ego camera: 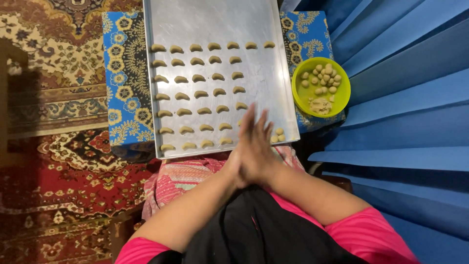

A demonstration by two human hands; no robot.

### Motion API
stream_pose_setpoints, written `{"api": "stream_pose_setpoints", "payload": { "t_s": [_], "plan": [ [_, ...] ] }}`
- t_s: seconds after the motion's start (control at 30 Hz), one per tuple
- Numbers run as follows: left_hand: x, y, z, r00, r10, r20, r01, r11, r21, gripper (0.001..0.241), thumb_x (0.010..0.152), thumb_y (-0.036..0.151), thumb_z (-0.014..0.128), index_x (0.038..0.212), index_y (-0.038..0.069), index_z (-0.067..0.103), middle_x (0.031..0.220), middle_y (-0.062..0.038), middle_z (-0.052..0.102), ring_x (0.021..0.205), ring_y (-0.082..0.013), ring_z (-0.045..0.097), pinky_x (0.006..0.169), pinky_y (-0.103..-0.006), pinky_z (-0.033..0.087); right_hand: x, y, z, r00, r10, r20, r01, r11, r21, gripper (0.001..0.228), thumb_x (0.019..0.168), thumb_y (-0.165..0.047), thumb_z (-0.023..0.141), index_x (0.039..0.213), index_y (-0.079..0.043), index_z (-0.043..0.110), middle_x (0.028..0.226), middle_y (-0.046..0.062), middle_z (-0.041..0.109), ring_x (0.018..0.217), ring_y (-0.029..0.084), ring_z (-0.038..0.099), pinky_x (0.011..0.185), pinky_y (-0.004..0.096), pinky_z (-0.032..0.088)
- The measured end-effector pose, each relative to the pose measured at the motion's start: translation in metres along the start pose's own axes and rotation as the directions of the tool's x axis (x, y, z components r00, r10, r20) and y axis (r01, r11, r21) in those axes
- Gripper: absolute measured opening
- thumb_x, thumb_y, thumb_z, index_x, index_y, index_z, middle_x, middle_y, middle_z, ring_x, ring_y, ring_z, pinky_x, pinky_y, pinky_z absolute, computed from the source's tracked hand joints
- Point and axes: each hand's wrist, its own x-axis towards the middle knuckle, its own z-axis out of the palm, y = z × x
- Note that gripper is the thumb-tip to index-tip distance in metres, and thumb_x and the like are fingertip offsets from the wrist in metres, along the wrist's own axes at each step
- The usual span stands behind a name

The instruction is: Hand-shaping small pieces of dough into crescent shapes and arranging them on a metal baking sheet.

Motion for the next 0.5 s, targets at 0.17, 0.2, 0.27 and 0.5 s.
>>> {"api": "stream_pose_setpoints", "payload": {
  "t_s": [0.17,0.2,0.27,0.5],
  "plan": [
    [-0.007,0.007,0.007,1.000,-0.010,-0.011,0.010,1.000,-0.025,0.072,0.093,0.072,0.041,0.145,0.023,0.054,0.150,-0.003,0.053,0.141,-0.0294,0.046,0.120,-0.0493,0.033,-0.005,0.025,0.013,0.990,0.032,0.135,-0.020,0.996,-0.091,0.130,0.072,-0.063,0.050,0.157,0.004,-0.020,0.164,0.035,-0.019,0.142,0.067,-0.023,0.111,0.078,-0.008],
    [-0.007,0.005,0.006,0.987,-0.004,-0.158,0.016,0.997,0.074,0.084,0.091,0.077,0.042,0.141,0.011,0.059,0.142,-0.014,0.061,0.136,-0.0349,0.053,0.122,-0.0482,0.035,0.007,0.026,0.005,0.967,0.201,0.158,-0.197,0.980,-0.039,0.132,0.074,-0.027,0.073,0.154,0.006,-0.026,0.163,0.037,-0.019,0.139,0.070,-0.022,0.109,0.083,-0.002],
    [-0.015,-0.003,0.022,0.990,0.014,-0.140,-0.002,0.997,0.083,0.085,0.091,0.077,0.043,0.139,0.010,0.061,0.139,-0.019,0.062,0.132,-0.0364,0.056,0.118,-0.0505,0.040,0.009,0.026,0.002,0.977,0.194,0.086,-0.193,0.981,-0.020,0.120,0.083,-0.024,0.067,0.156,0.005,-0.023,0.164,0.035,-0.020,0.141,0.069,-0.021,0.110,0.082,-0.003],
    [-0.040,0.023,0.059,0.982,0.142,0.127,-0.147,0.989,0.029,0.067,0.104,0.063,0.020,0.158,0.025,0.033,0.163,-0.015,0.035,0.149,-0.0395,0.033,0.126,-0.0532,0.021,-0.020,0.046,0.042,0.986,0.002,0.165,0.018,0.993,-0.118,0.155,0.059,-0.103,0.034,0.157,0.006,-0.019,0.163,0.040,-0.009,0.138,0.075,-0.009,0.107,0.084,-0.002]
  ]
}}
